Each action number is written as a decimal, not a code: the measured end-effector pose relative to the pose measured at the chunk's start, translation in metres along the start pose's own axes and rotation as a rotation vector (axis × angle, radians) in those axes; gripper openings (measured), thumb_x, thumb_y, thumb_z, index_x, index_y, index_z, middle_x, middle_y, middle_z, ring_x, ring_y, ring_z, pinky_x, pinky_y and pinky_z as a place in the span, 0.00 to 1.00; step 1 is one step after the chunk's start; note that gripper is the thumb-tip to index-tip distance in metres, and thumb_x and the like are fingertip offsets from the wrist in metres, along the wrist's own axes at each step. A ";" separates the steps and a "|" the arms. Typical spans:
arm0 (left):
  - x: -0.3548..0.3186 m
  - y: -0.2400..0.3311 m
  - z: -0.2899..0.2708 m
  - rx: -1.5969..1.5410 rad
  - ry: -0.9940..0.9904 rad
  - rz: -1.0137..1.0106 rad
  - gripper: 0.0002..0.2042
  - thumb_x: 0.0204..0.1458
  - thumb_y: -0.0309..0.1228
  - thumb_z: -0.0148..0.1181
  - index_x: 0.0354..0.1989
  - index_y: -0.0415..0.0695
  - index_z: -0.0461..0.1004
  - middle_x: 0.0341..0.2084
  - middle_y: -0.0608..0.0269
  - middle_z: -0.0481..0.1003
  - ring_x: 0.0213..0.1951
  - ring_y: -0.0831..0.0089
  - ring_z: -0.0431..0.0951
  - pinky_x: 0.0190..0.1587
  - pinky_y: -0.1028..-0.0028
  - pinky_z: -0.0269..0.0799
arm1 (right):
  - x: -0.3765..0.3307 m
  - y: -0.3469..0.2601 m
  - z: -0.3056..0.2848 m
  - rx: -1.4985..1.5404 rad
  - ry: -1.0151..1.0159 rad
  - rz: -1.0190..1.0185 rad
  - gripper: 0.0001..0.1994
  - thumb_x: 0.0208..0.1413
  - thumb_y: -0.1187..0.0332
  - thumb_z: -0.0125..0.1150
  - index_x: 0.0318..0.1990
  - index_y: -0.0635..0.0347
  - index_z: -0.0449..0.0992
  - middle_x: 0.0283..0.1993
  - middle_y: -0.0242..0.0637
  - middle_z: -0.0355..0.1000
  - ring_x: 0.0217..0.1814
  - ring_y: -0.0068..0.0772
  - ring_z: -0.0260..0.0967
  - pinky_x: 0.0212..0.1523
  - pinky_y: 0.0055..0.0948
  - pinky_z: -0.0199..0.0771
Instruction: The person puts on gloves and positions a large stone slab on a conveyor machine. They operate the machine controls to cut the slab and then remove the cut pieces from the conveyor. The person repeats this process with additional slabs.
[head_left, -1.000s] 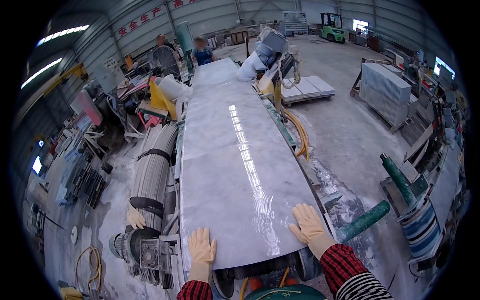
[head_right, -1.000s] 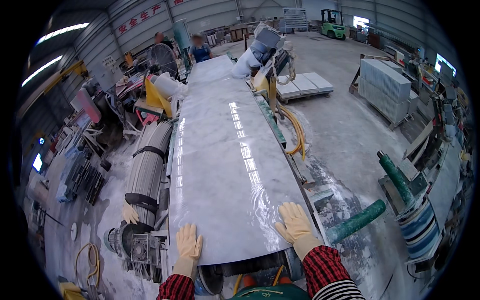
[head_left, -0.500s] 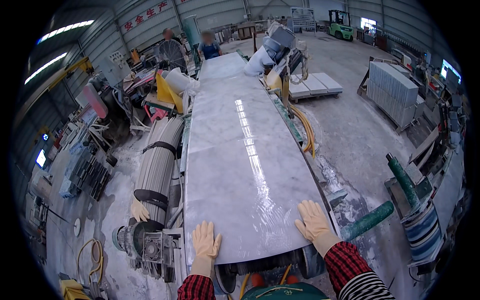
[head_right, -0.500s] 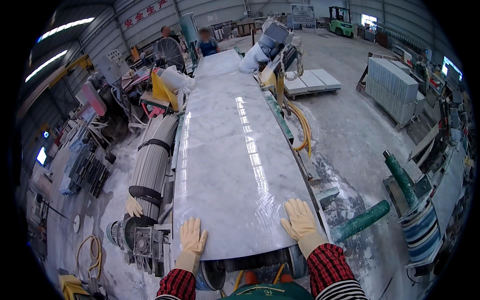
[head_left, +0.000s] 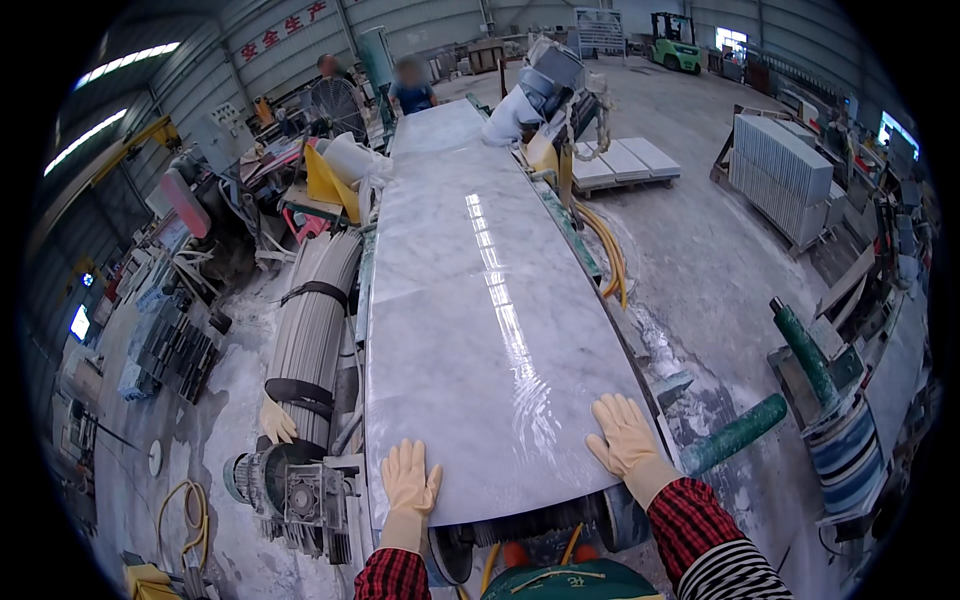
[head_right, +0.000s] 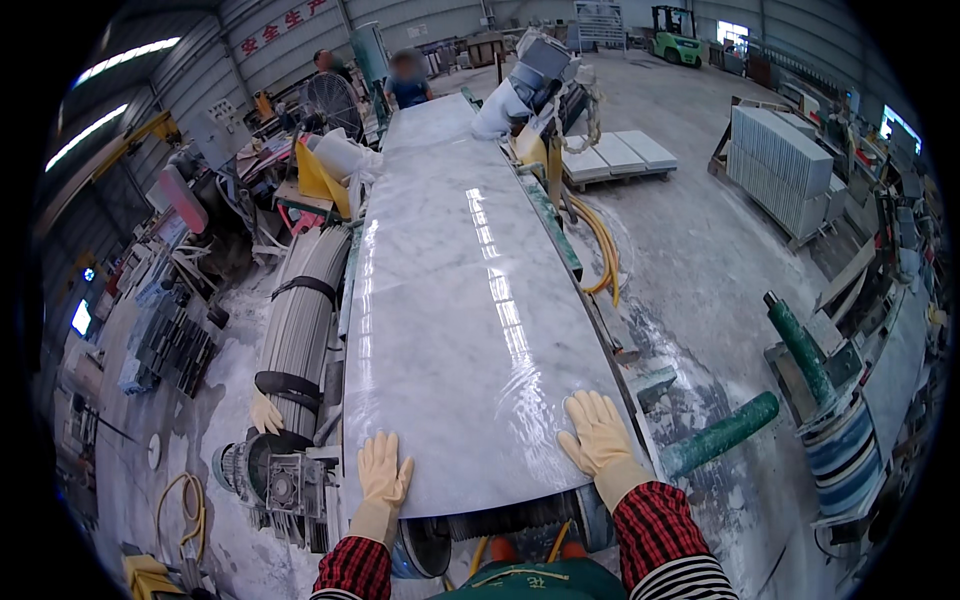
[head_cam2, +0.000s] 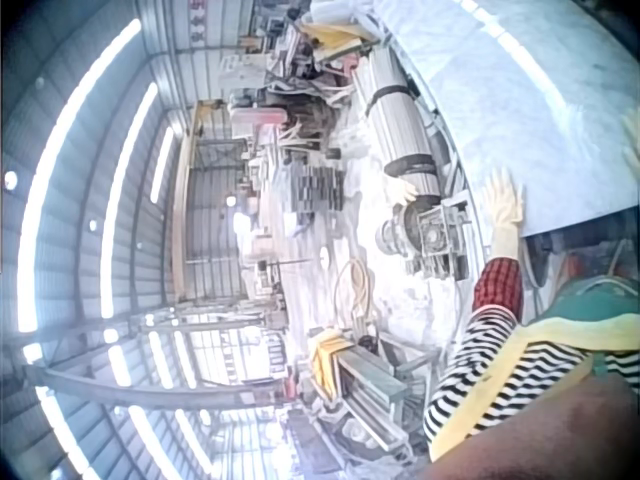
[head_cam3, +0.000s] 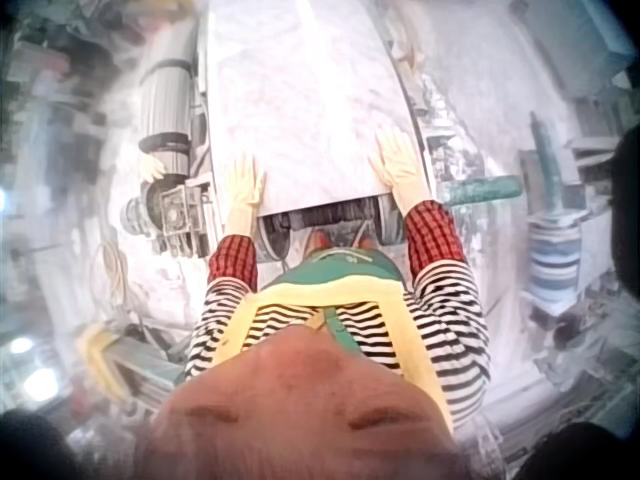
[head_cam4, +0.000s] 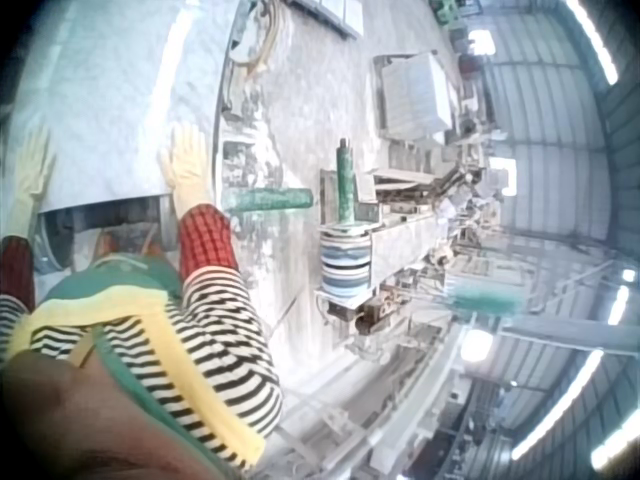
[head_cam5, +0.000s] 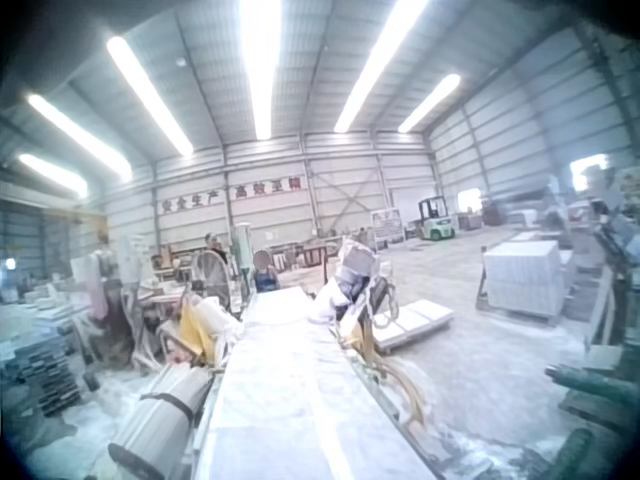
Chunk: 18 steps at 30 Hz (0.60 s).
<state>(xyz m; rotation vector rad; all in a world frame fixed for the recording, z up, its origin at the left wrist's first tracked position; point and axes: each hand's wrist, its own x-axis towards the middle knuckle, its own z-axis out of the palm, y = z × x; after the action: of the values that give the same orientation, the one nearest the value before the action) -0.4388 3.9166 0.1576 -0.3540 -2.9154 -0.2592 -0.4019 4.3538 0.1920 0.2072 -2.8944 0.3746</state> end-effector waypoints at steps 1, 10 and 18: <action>0.000 -0.001 0.000 -0.002 -0.001 0.003 0.33 0.60 0.46 0.57 0.71 0.45 0.61 0.71 0.44 0.58 0.71 0.40 0.55 0.72 0.45 0.45 | 0.000 0.001 0.002 -0.003 0.006 -0.004 0.31 0.61 0.50 0.57 0.66 0.60 0.64 0.72 0.48 0.59 0.77 0.52 0.50 0.77 0.47 0.45; 0.000 -0.002 0.004 0.028 0.073 0.033 0.32 0.58 0.47 0.59 0.68 0.44 0.65 0.68 0.44 0.62 0.68 0.39 0.59 0.70 0.44 0.48 | 0.002 -0.004 -0.006 -0.003 -0.036 0.009 0.33 0.60 0.49 0.57 0.67 0.60 0.63 0.72 0.48 0.59 0.76 0.52 0.51 0.77 0.46 0.45; 0.000 -0.003 0.004 0.016 0.070 0.034 0.32 0.57 0.47 0.60 0.68 0.44 0.65 0.68 0.45 0.62 0.68 0.40 0.59 0.70 0.44 0.49 | 0.001 -0.001 -0.002 -0.012 -0.024 0.008 0.34 0.60 0.49 0.58 0.67 0.60 0.63 0.72 0.48 0.58 0.76 0.52 0.50 0.77 0.46 0.45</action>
<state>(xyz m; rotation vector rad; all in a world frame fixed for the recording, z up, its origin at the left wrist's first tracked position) -0.4405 3.9143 0.1531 -0.3841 -2.8383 -0.2375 -0.4020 4.3533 0.1943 0.1991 -2.9210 0.3579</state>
